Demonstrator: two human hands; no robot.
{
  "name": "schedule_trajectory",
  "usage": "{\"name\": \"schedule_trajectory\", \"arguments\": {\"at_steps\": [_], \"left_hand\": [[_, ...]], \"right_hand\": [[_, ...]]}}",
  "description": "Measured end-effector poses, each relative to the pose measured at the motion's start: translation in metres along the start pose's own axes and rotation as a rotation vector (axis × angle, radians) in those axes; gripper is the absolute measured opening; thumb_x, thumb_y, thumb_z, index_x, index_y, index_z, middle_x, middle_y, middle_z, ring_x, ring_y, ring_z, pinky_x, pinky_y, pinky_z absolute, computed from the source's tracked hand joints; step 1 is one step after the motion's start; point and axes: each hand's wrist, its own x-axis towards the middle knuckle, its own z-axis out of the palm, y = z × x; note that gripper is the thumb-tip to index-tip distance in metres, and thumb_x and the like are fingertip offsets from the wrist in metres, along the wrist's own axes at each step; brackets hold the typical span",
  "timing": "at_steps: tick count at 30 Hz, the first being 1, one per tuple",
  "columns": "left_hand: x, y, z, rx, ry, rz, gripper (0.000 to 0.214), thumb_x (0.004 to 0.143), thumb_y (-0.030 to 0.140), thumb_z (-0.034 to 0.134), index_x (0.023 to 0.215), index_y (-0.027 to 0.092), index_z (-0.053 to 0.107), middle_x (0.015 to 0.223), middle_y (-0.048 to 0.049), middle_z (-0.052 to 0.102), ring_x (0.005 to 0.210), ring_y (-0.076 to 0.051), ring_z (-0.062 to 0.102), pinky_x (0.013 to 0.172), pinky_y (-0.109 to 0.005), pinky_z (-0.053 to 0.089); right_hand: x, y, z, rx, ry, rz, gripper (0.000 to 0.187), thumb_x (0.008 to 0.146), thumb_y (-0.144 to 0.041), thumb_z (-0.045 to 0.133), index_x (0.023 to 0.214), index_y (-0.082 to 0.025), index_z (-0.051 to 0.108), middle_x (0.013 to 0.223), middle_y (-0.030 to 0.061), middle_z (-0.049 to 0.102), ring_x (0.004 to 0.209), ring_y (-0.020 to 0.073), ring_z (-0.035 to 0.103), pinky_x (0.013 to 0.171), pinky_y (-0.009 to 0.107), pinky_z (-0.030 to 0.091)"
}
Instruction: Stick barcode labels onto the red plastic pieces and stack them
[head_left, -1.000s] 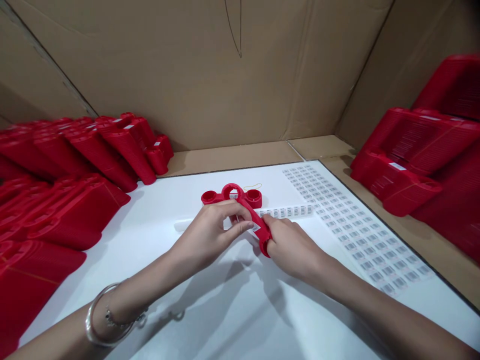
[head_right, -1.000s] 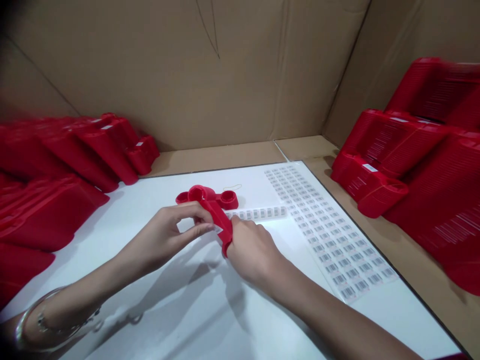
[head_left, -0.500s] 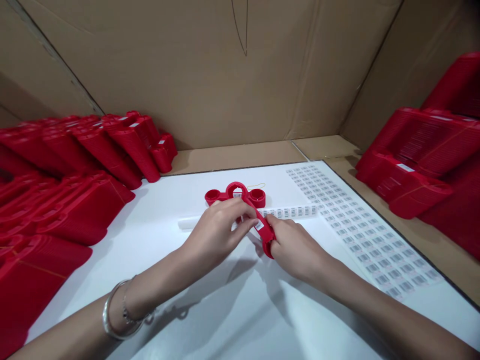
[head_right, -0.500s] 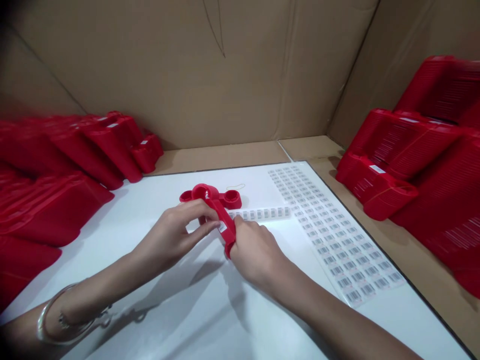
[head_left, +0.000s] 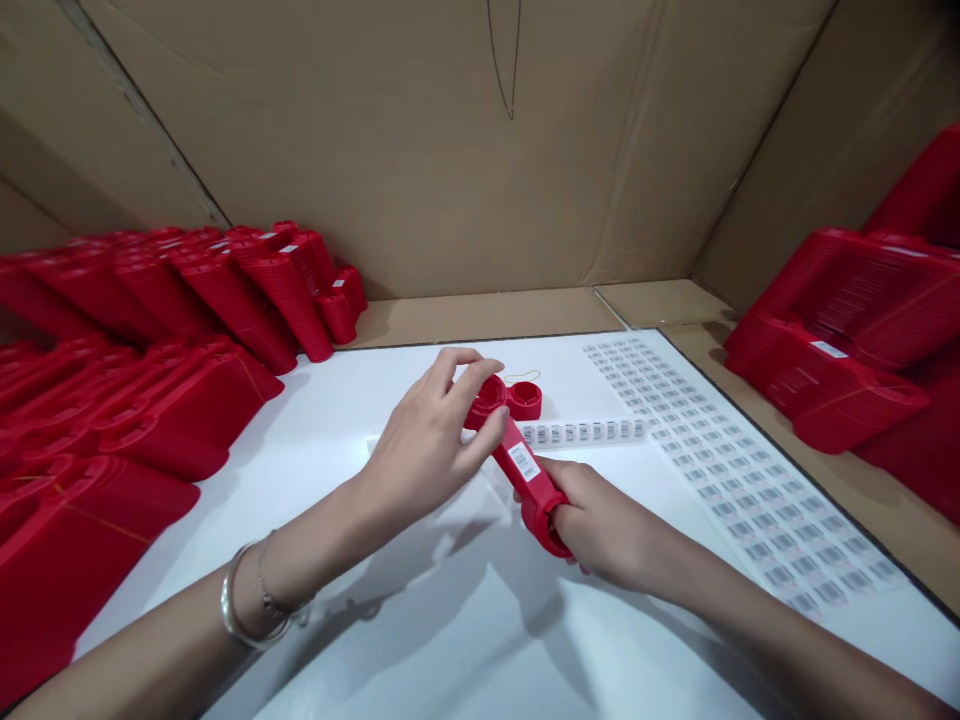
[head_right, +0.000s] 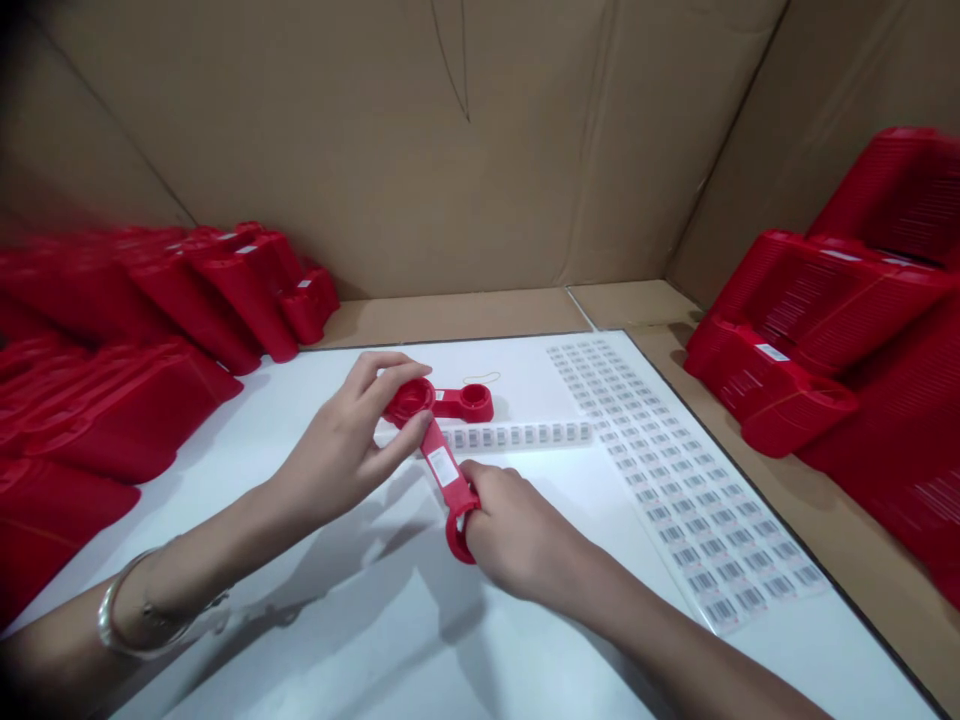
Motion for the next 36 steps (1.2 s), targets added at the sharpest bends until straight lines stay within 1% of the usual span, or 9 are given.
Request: {"name": "schedule_trajectory", "arguments": {"at_steps": [6,12,17,19,22,25,28,32,36], "left_hand": [[-0.004,0.008,0.000,0.040,-0.080,-0.027,0.051,0.077,0.050,0.056,0.115,0.016,0.049,0.109,-0.0103,0.045,0.091,-0.023,0.048,0.076,-0.040,0.047],[-0.001,0.002,-0.002,-0.198,-0.038,-0.069,0.023,0.090,0.031,0.044,0.107,0.020,0.054,0.108,-0.0064,0.047,0.084,-0.014,0.053,0.070,-0.028,0.049],[0.002,-0.002,-0.001,-0.328,0.119,-0.001,0.023,0.090,0.018,0.043,0.111,0.021,0.052,0.110,-0.0053,0.049,0.098,-0.013,0.051,0.081,-0.027,0.047],[0.001,-0.003,0.000,-0.372,0.155,-0.034,0.022,0.089,0.017,0.044,0.109,0.021,0.052,0.110,-0.0056,0.047,0.099,-0.014,0.050,0.082,-0.027,0.047],[0.001,-0.003,0.001,-0.511,0.183,-0.151,0.015,0.088,0.021,0.047,0.102,0.020,0.049,0.103,-0.0044,0.043,0.086,-0.012,0.053,0.074,-0.027,0.049],[0.003,-0.004,0.000,-0.593,0.166,-0.273,0.014,0.086,0.027,0.050,0.096,0.019,0.044,0.086,-0.0008,0.045,0.071,-0.010,0.052,0.064,-0.026,0.048],[0.004,-0.005,0.000,-0.602,0.108,-0.326,0.014,0.086,0.030,0.050,0.089,0.018,0.043,0.075,0.0008,0.047,0.067,-0.011,0.050,0.058,-0.025,0.046],[0.003,-0.004,-0.001,-0.629,0.105,-0.314,0.009,0.085,0.025,0.049,0.089,0.018,0.043,0.082,-0.0006,0.052,0.072,-0.011,0.052,0.062,-0.026,0.046],[0.003,-0.002,-0.003,-0.606,0.072,-0.231,0.015,0.079,0.009,0.041,0.090,0.018,0.044,0.085,-0.0011,0.053,0.075,-0.012,0.053,0.061,-0.025,0.044]], "right_hand": [[-0.003,0.000,0.001,-0.029,0.027,0.071,0.015,0.064,-0.009,0.033,0.071,-0.019,0.041,0.060,-0.0026,0.048,0.049,0.0088,0.037,0.043,0.021,0.027],[0.001,0.003,-0.001,-0.032,0.050,0.033,0.014,0.063,-0.007,0.034,0.069,-0.018,0.042,0.064,-0.0012,0.051,0.053,0.0093,0.041,0.046,0.021,0.030],[0.005,0.013,-0.002,0.090,0.071,0.005,0.025,0.065,-0.007,0.034,0.082,-0.018,0.050,0.069,-0.0015,0.055,0.054,0.0082,0.045,0.050,0.020,0.033],[0.007,0.014,-0.004,0.109,0.085,0.014,0.029,0.064,-0.007,0.034,0.085,-0.018,0.051,0.069,-0.0015,0.054,0.054,0.0083,0.046,0.051,0.020,0.033],[0.008,0.012,-0.008,0.123,0.089,0.018,0.030,0.064,-0.008,0.035,0.086,-0.018,0.053,0.066,-0.0016,0.053,0.056,0.0096,0.047,0.050,0.021,0.033],[0.007,0.009,-0.010,0.105,0.122,0.019,0.026,0.065,-0.009,0.037,0.084,-0.018,0.053,0.067,-0.0010,0.053,0.056,0.0101,0.045,0.050,0.021,0.033],[0.006,0.009,-0.009,0.042,0.150,0.000,0.018,0.067,-0.010,0.038,0.078,-0.017,0.051,0.068,0.0005,0.054,0.058,0.0107,0.045,0.051,0.021,0.033],[0.006,0.008,-0.005,-0.008,0.174,-0.037,0.017,0.067,-0.007,0.039,0.076,-0.017,0.050,0.071,0.0011,0.056,0.060,0.0112,0.046,0.053,0.021,0.034],[0.007,0.008,-0.006,0.026,0.187,-0.020,0.022,0.064,-0.007,0.037,0.077,-0.017,0.051,0.067,-0.0007,0.054,0.056,0.0103,0.044,0.050,0.020,0.033]]}}
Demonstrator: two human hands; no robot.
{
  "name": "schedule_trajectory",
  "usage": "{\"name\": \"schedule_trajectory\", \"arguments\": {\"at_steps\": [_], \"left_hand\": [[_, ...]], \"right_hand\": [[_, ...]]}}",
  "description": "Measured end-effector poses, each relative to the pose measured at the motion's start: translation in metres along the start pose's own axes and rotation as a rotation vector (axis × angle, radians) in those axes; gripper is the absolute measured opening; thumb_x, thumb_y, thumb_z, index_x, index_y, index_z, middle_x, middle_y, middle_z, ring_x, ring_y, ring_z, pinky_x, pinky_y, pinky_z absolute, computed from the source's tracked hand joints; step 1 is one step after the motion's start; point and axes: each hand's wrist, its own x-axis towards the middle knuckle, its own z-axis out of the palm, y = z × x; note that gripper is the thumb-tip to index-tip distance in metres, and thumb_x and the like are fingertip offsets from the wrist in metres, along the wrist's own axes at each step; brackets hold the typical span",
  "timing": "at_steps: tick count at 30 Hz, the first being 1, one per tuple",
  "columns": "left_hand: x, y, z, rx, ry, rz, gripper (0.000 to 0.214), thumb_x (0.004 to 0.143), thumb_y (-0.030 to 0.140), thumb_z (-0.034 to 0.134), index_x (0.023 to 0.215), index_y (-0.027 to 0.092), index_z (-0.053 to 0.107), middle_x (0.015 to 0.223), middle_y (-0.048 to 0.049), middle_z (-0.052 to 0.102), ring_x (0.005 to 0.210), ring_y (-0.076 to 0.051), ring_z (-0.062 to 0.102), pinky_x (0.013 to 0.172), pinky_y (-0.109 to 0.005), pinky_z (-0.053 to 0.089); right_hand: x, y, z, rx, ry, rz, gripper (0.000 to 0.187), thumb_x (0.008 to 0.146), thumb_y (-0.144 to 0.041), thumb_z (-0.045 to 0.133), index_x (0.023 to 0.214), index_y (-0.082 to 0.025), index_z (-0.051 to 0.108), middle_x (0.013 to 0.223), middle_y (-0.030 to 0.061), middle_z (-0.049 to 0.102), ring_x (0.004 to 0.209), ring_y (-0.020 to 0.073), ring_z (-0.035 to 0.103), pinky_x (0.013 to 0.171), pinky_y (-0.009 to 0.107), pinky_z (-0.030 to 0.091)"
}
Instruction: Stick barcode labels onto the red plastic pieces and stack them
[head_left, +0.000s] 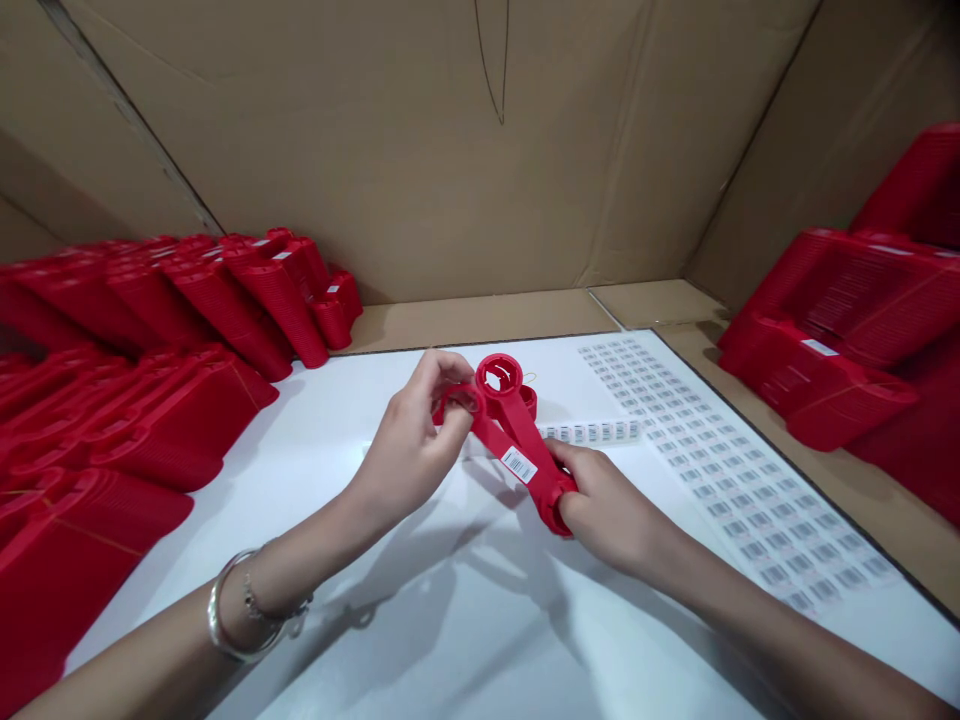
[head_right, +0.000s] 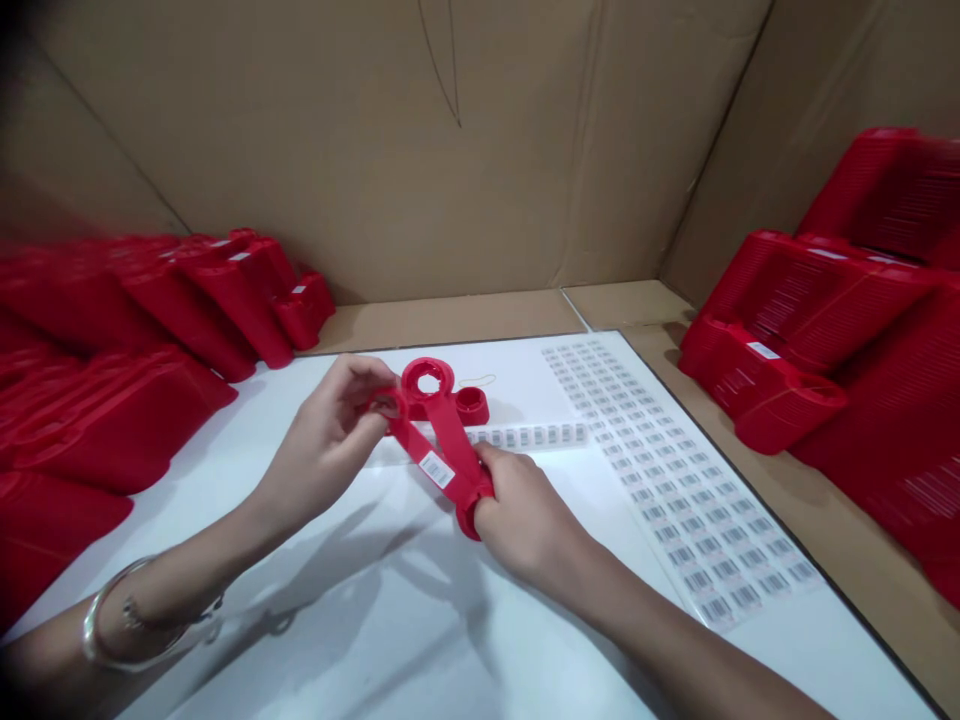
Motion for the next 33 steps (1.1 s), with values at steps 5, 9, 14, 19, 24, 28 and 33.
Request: {"name": "schedule_trajectory", "arguments": {"at_steps": [5,9,14,19,24,28,33], "left_hand": [[-0.002,0.009,-0.001,0.294,-0.093,0.155,0.019,0.076,0.010,0.037,0.058,0.016,0.041,0.063,-0.0007,0.046,0.060,-0.011,0.043,0.054,-0.025,0.034],[-0.007,0.006,0.004,0.545,-0.385,0.078,0.035,0.084,0.024,0.040,0.049,0.016,0.038,0.048,0.0008,0.042,0.044,-0.009,0.033,0.045,-0.025,0.025],[-0.008,-0.010,0.012,0.706,-0.431,0.106,0.019,0.082,0.022,0.046,0.092,0.015,0.061,0.088,-0.0086,0.061,0.072,-0.019,0.056,0.055,-0.028,0.042],[-0.006,-0.025,0.015,0.615,-0.363,0.152,0.027,0.086,0.019,0.040,0.104,0.015,0.060,0.105,-0.0111,0.058,0.090,-0.022,0.055,0.068,-0.034,0.049],[-0.007,-0.034,0.019,0.591,-0.400,0.131,0.025,0.086,0.017,0.039,0.095,0.014,0.062,0.092,-0.0094,0.061,0.080,-0.020,0.057,0.065,-0.033,0.048],[-0.007,-0.034,0.019,0.586,-0.379,0.106,0.021,0.084,0.018,0.040,0.083,0.014,0.061,0.088,-0.0093,0.060,0.076,-0.020,0.056,0.061,-0.030,0.045],[0.002,-0.009,0.001,0.368,-0.498,0.014,0.016,0.082,0.022,0.045,0.072,0.015,0.056,0.069,-0.0020,0.056,0.063,-0.013,0.050,0.056,-0.024,0.038]], "right_hand": [[0.004,0.000,-0.007,0.011,0.082,0.036,0.029,0.061,-0.006,0.036,0.081,-0.017,0.053,0.069,0.0001,0.056,0.056,0.0109,0.046,0.049,0.021,0.034],[0.005,-0.001,-0.007,-0.061,0.087,0.012,0.033,0.062,-0.006,0.036,0.086,-0.018,0.056,0.076,0.0018,0.061,0.063,0.0134,0.051,0.054,0.023,0.036],[0.005,-0.004,-0.007,-0.146,0.114,0.003,0.033,0.064,-0.005,0.037,0.086,-0.019,0.057,0.076,0.0009,0.062,0.064,0.0140,0.052,0.056,0.023,0.036],[0.006,-0.005,-0.009,-0.214,0.141,-0.001,0.030,0.063,-0.003,0.038,0.082,-0.018,0.057,0.076,0.0014,0.063,0.062,0.0130,0.050,0.055,0.023,0.034],[0.006,-0.005,-0.008,-0.239,0.136,0.021,0.033,0.063,-0.003,0.039,0.086,-0.018,0.058,0.077,0.0015,0.063,0.061,0.0133,0.050,0.054,0.022,0.033],[0.006,-0.005,-0.007,-0.263,0.130,0.032,0.032,0.064,-0.004,0.039,0.085,-0.019,0.057,0.074,0.0012,0.062,0.059,0.0129,0.048,0.053,0.022,0.032],[0.008,-0.002,-0.007,-0.268,0.134,0.021,0.029,0.064,-0.003,0.038,0.081,-0.019,0.055,0.073,0.0015,0.061,0.060,0.0133,0.048,0.055,0.022,0.033]]}}
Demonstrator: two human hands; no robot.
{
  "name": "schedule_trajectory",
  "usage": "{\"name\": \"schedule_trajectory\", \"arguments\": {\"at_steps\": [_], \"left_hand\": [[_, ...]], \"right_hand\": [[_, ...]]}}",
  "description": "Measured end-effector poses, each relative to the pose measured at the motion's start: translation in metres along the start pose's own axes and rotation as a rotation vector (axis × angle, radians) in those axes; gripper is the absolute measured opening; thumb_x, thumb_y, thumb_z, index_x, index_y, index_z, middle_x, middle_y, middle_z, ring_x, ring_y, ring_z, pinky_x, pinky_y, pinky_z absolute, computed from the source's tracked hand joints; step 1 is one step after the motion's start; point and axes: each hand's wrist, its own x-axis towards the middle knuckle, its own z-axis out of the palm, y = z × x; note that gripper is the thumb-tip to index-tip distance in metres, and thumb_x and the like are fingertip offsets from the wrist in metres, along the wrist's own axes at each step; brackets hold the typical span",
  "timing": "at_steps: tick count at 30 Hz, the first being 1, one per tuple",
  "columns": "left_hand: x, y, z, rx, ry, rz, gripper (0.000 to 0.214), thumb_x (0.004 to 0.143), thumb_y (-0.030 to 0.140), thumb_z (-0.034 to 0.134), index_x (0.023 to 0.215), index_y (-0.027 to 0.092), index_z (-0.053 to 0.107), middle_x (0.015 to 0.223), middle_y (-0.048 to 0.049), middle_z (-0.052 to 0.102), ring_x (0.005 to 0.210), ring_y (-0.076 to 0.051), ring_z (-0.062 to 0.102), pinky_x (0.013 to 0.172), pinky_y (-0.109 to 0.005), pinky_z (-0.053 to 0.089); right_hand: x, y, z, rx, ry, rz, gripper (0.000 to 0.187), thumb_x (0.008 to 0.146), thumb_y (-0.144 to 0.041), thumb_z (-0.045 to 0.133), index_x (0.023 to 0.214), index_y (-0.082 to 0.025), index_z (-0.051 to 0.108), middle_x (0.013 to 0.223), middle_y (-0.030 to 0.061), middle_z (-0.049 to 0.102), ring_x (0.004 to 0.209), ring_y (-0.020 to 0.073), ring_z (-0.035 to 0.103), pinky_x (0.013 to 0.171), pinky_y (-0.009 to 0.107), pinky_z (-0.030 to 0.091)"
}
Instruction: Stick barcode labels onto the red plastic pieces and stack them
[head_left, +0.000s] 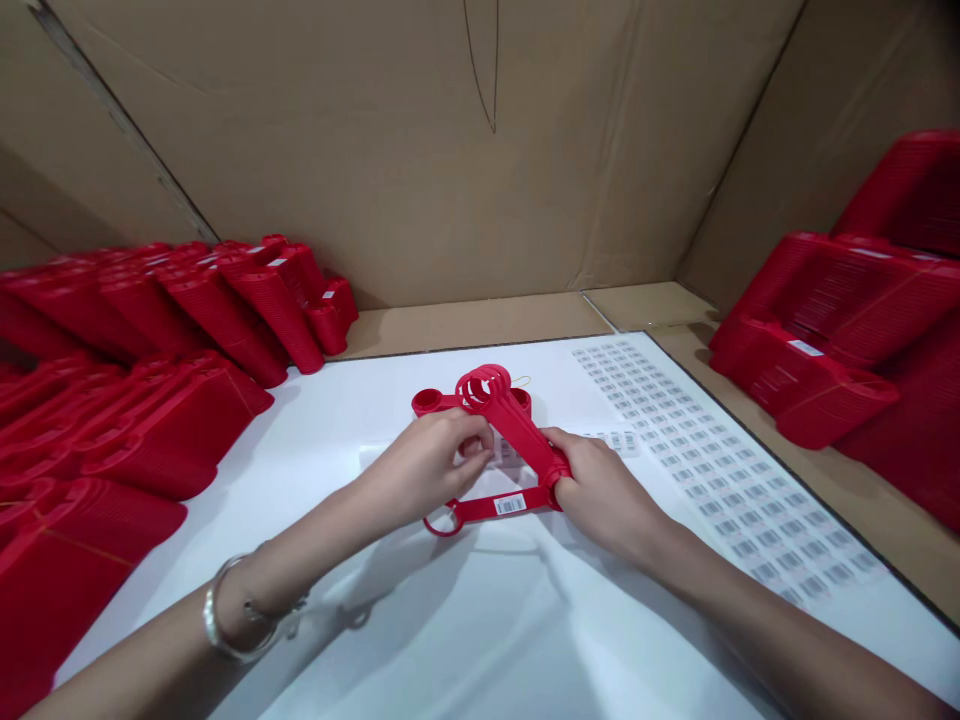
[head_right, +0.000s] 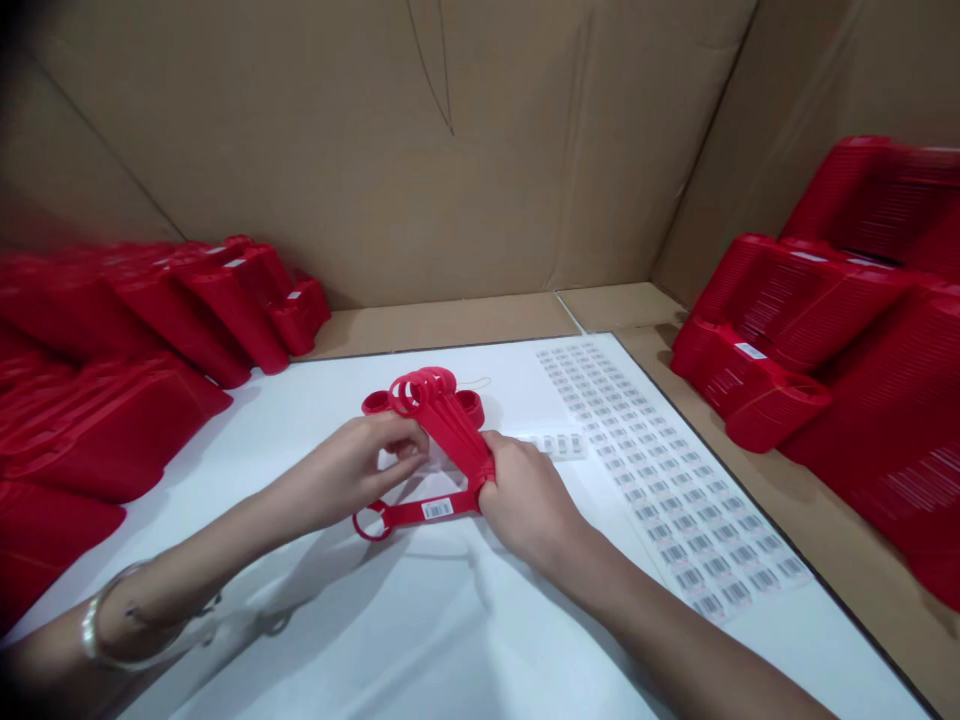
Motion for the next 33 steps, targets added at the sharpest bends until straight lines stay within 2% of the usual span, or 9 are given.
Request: {"name": "schedule_trajectory", "arguments": {"at_steps": [2,4,10,16,25,33], "left_hand": [[-0.002,0.008,-0.013,-0.129,-0.062,-0.054,0.018,0.083,0.027,0.045,0.073,0.016,0.055,0.059,0.0017,0.047,0.054,-0.010,0.043,0.050,-0.021,0.033],[-0.003,0.015,-0.020,-0.261,-0.069,-0.108,0.021,0.084,0.033,0.046,0.074,0.016,0.055,0.054,0.0040,0.038,0.049,-0.008,0.035,0.045,-0.020,0.026],[-0.004,0.021,-0.016,-0.505,-0.048,-0.166,0.024,0.084,0.039,0.050,0.076,0.016,0.055,0.051,0.0063,0.026,0.045,-0.007,0.024,0.043,-0.020,0.019],[-0.003,0.021,-0.012,-0.520,-0.058,-0.192,0.023,0.084,0.038,0.051,0.076,0.016,0.055,0.050,0.0063,0.026,0.046,-0.008,0.025,0.043,-0.020,0.019],[-0.004,0.022,-0.012,-0.527,-0.028,-0.235,0.025,0.083,0.039,0.052,0.077,0.015,0.056,0.049,0.0073,0.026,0.046,-0.006,0.025,0.043,-0.019,0.019],[-0.003,0.025,-0.011,-0.449,0.005,-0.217,0.022,0.084,0.034,0.050,0.077,0.014,0.057,0.049,0.0068,0.029,0.045,-0.006,0.026,0.043,-0.019,0.020]], "right_hand": [[0.000,0.000,0.000,0.001,0.005,-0.009,0.028,0.064,-0.003,0.038,0.080,-0.018,0.054,0.073,0.0019,0.061,0.059,0.0132,0.047,0.055,0.023,0.032],[-0.001,-0.001,0.000,-0.004,0.008,-0.011,0.025,0.065,-0.003,0.039,0.078,-0.018,0.054,0.072,0.0022,0.061,0.058,0.0129,0.046,0.054,0.023,0.031],[-0.004,-0.006,0.001,0.010,-0.004,-0.039,0.023,0.066,-0.005,0.038,0.078,-0.017,0.054,0.076,0.0022,0.062,0.062,0.0135,0.051,0.056,0.023,0.033],[-0.007,-0.009,0.002,0.032,-0.013,-0.064,0.030,0.067,-0.007,0.038,0.087,-0.019,0.057,0.085,0.0031,0.064,0.068,0.0152,0.052,0.059,0.024,0.035],[-0.010,-0.012,0.002,0.062,-0.031,-0.066,0.033,0.066,-0.006,0.037,0.088,-0.020,0.058,0.085,0.0012,0.064,0.068,0.0144,0.054,0.058,0.023,0.037],[-0.010,-0.010,0.004,0.066,-0.026,-0.079,0.035,0.066,-0.006,0.036,0.089,-0.021,0.058,0.086,0.0001,0.064,0.070,0.0149,0.055,0.062,0.024,0.039]]}}
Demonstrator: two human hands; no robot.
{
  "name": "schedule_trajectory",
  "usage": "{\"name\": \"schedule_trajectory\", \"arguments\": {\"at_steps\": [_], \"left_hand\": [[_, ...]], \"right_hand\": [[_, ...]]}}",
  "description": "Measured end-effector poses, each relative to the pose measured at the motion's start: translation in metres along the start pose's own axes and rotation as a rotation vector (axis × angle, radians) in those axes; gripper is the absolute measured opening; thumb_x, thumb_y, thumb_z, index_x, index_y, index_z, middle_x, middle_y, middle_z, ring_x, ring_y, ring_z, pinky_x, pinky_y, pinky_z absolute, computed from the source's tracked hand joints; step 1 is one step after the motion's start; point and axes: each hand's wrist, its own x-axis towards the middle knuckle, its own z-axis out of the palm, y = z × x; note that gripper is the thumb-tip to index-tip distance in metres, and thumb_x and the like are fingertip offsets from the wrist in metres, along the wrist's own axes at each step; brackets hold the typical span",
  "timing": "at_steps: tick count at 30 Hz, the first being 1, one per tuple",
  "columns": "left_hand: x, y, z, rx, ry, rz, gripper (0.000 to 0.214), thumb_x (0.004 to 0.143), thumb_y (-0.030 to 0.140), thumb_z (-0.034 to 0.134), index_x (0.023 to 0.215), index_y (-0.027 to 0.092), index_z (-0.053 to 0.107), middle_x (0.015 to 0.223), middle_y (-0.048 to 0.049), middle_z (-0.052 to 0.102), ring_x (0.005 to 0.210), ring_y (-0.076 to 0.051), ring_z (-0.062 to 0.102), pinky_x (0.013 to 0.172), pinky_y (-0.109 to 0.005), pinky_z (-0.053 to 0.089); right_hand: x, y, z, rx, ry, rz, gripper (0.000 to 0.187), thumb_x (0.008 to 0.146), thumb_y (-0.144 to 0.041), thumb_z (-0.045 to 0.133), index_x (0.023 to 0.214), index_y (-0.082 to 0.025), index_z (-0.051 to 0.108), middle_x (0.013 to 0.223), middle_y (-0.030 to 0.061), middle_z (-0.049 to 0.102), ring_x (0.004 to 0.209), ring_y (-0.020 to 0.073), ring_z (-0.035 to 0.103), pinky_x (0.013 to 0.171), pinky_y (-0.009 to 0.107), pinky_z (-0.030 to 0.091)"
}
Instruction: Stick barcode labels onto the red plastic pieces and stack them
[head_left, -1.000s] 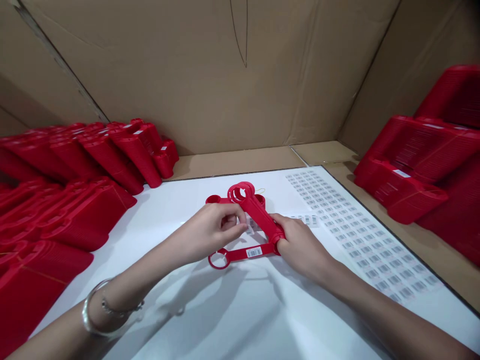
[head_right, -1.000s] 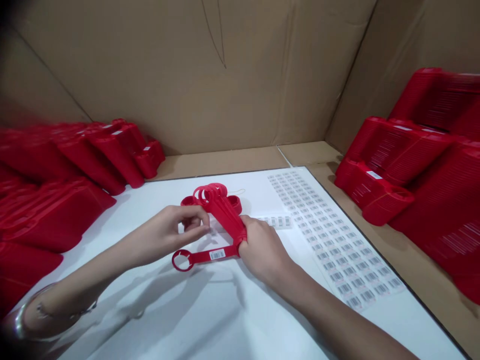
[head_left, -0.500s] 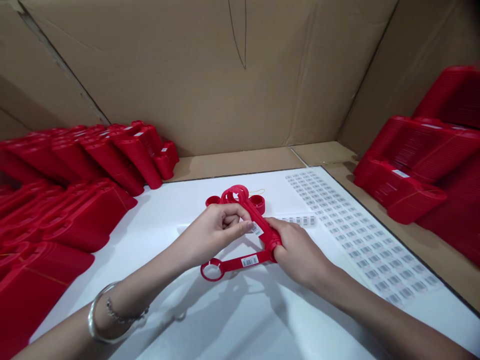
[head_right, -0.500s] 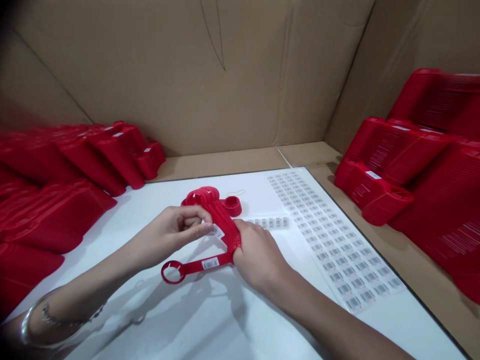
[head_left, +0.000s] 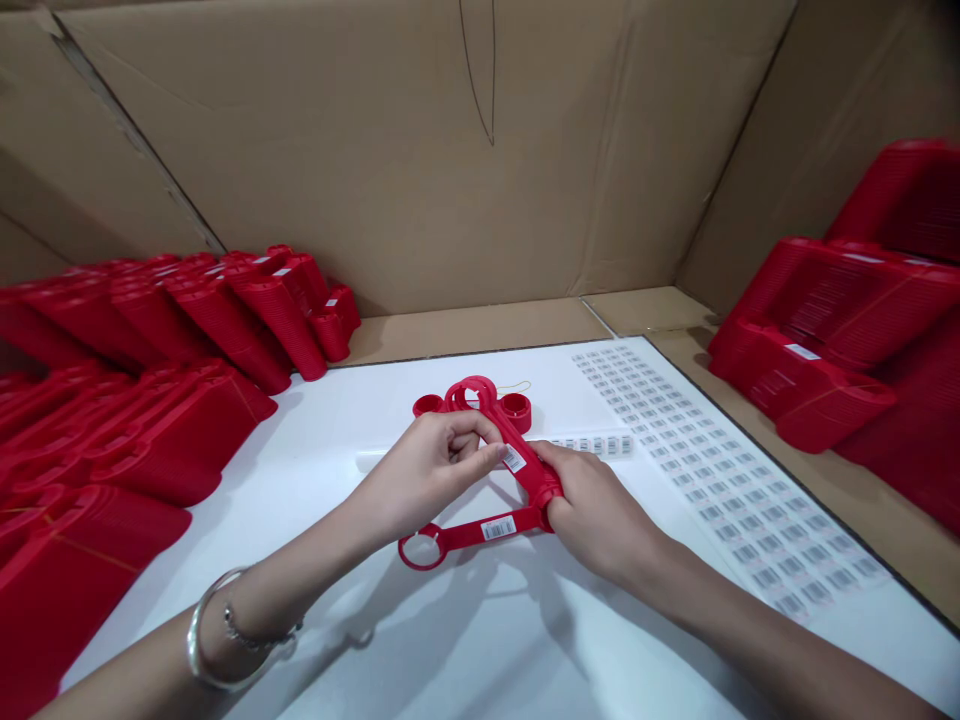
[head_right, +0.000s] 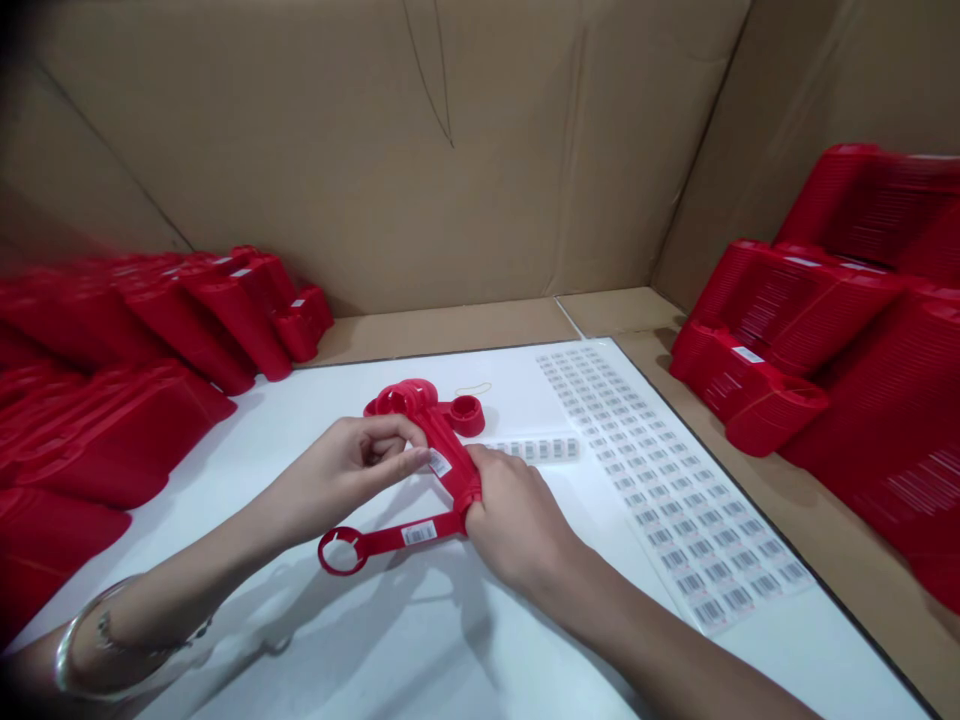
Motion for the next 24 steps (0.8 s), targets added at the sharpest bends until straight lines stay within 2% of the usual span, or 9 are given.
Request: {"name": "schedule_trajectory", "arguments": {"at_steps": [5,9,11,14,16,19,22,24], "left_hand": [[-0.003,-0.003,0.007,0.220,0.109,0.110,0.023,0.087,0.031,0.045,0.076,0.015,0.058,0.049,0.0056,0.036,0.045,-0.007,0.032,0.045,-0.019,0.025],[-0.004,-0.016,0.021,0.670,0.402,0.367,0.019,0.085,0.027,0.047,0.074,0.015,0.057,0.051,0.0037,0.048,0.044,-0.008,0.041,0.045,-0.020,0.025],[-0.004,-0.021,0.024,0.875,0.542,0.490,0.023,0.084,0.032,0.048,0.071,0.014,0.054,0.051,0.0025,0.051,0.044,-0.009,0.043,0.044,-0.021,0.023],[-0.003,-0.023,0.018,1.059,0.663,0.501,0.029,0.086,0.042,0.048,0.080,0.014,0.053,0.050,0.0023,0.051,0.041,-0.010,0.044,0.042,-0.023,0.020],[-0.002,-0.021,0.008,1.080,0.708,0.413,0.031,0.087,0.045,0.046,0.091,0.014,0.051,0.053,0.0018,0.053,0.042,-0.011,0.046,0.042,-0.023,0.022],[0.000,-0.018,-0.003,0.923,0.657,0.309,0.029,0.088,0.043,0.045,0.096,0.016,0.047,0.064,0.0003,0.057,0.048,-0.011,0.049,0.045,-0.022,0.029],[0.002,-0.018,-0.006,0.662,0.562,0.302,0.019,0.090,0.033,0.043,0.102,0.018,0.043,0.072,0.0009,0.057,0.052,-0.009,0.049,0.051,-0.021,0.036],[0.004,-0.020,-0.005,0.543,0.543,0.322,0.021,0.089,0.023,0.040,0.109,0.019,0.039,0.078,0.0009,0.056,0.053,-0.008,0.048,0.053,-0.021,0.038]], "right_hand": [[0.000,-0.001,0.001,0.019,0.009,-0.008,0.034,0.067,-0.006,0.036,0.088,-0.021,0.058,0.084,0.0003,0.064,0.068,0.0142,0.053,0.060,0.024,0.038],[0.000,-0.005,0.003,0.068,-0.005,-0.010,0.024,0.069,-0.007,0.038,0.081,-0.019,0.055,0.076,-0.0004,0.062,0.063,0.0125,0.051,0.057,0.022,0.036],[-0.002,-0.006,0.004,0.063,0.004,-0.006,0.018,0.070,-0.007,0.039,0.075,-0.018,0.053,0.072,-0.0009,0.061,0.060,0.0117,0.050,0.055,0.021,0.035],[-0.004,-0.008,0.006,0.068,-0.004,-0.007,0.018,0.072,-0.009,0.040,0.077,-0.019,0.054,0.073,-0.0012,0.061,0.060,0.0113,0.049,0.054,0.021,0.034],[-0.005,-0.008,0.007,0.088,-0.026,-0.008,0.021,0.073,-0.010,0.040,0.083,-0.020,0.056,0.079,-0.0015,0.062,0.062,0.0114,0.051,0.055,0.020,0.036],[-0.005,-0.008,0.007,0.099,-0.040,0.002,0.023,0.073,-0.009,0.040,0.085,-0.020,0.057,0.083,-0.0009,0.064,0.065,0.0120,0.052,0.055,0.020,0.037],[-0.003,-0.006,0.005,0.076,-0.018,0.021,0.025,0.068,-0.005,0.038,0.080,-0.019,0.054,0.081,-0.0001,0.064,0.065,0.0123,0.052,0.055,0.020,0.036],[-0.002,-0.004,0.004,0.063,-0.008,0.037,0.025,0.065,-0.003,0.038,0.078,-0.018,0.053,0.079,-0.0005,0.063,0.063,0.0121,0.052,0.054,0.020,0.036]]}}
